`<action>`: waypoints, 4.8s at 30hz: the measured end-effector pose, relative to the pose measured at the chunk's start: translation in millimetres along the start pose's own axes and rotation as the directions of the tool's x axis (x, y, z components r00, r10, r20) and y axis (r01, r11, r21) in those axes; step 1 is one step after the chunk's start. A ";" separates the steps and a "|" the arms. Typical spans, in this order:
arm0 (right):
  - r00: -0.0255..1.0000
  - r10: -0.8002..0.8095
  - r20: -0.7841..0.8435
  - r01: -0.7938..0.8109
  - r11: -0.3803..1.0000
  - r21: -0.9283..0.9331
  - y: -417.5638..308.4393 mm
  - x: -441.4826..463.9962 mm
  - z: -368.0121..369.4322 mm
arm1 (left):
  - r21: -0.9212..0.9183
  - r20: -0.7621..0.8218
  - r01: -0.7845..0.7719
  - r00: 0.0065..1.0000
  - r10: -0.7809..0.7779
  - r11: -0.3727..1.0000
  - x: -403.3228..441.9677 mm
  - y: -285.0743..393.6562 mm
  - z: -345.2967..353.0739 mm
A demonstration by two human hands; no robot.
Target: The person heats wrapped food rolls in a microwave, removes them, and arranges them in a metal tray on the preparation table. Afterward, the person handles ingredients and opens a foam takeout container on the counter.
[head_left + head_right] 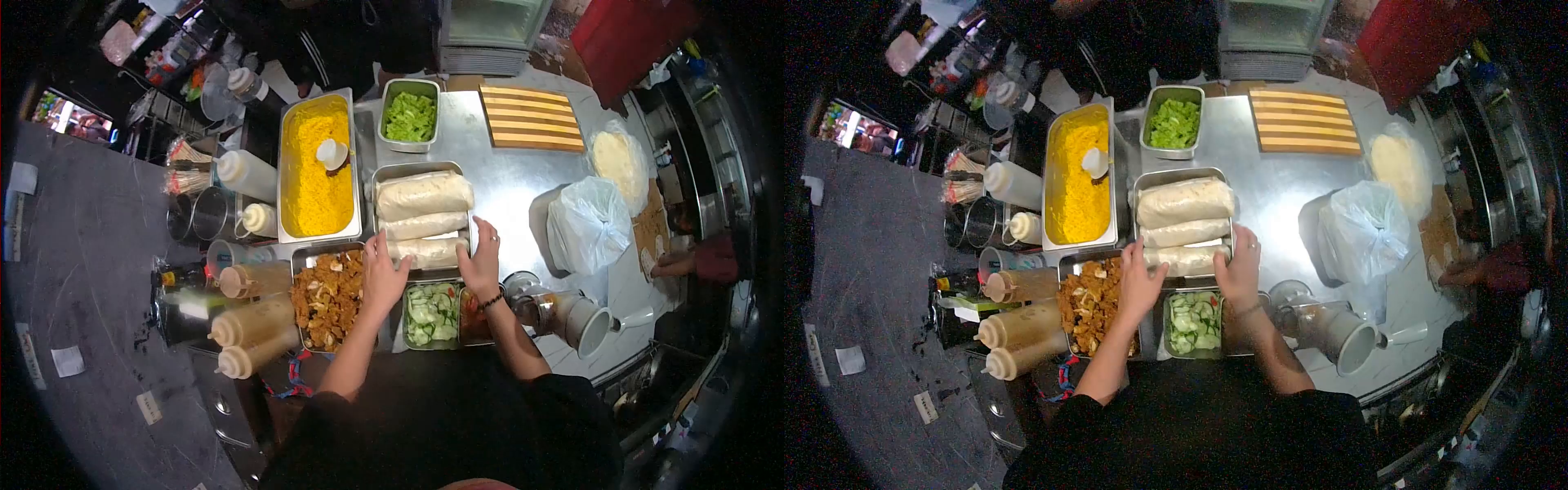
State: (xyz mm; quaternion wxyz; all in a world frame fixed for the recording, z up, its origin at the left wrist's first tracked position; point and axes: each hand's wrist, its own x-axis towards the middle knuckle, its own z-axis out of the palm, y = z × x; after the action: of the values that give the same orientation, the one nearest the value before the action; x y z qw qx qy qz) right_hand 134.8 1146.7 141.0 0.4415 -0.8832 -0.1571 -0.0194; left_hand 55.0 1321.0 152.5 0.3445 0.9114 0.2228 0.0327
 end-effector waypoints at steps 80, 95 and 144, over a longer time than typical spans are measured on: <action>0.989 -0.131 -0.074 0.108 0.961 -0.256 -1.1 56.0 22.5 | 0.303 -0.116 -0.397 0.887 0.447 0.866 82.3 2.1 11.8; 0.972 0.041 -0.231 -0.029 0.998 0.058 13.3 45.9 36.9 | -0.048 -0.175 -0.217 0.963 0.206 0.975 57.6 2.2 14.0; 0.901 0.433 -0.019 -0.424 0.891 0.163 -32.2 51.2 -65.7 | -0.610 0.111 0.203 0.979 -0.171 0.766 17.9 33.3 -17.8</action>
State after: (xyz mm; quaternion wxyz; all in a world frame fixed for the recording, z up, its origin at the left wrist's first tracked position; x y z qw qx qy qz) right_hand 180.7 1126.4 214.8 0.5064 -0.8581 0.0526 0.0667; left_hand 80.1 1317.4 185.8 0.6307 0.7219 0.2810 0.0472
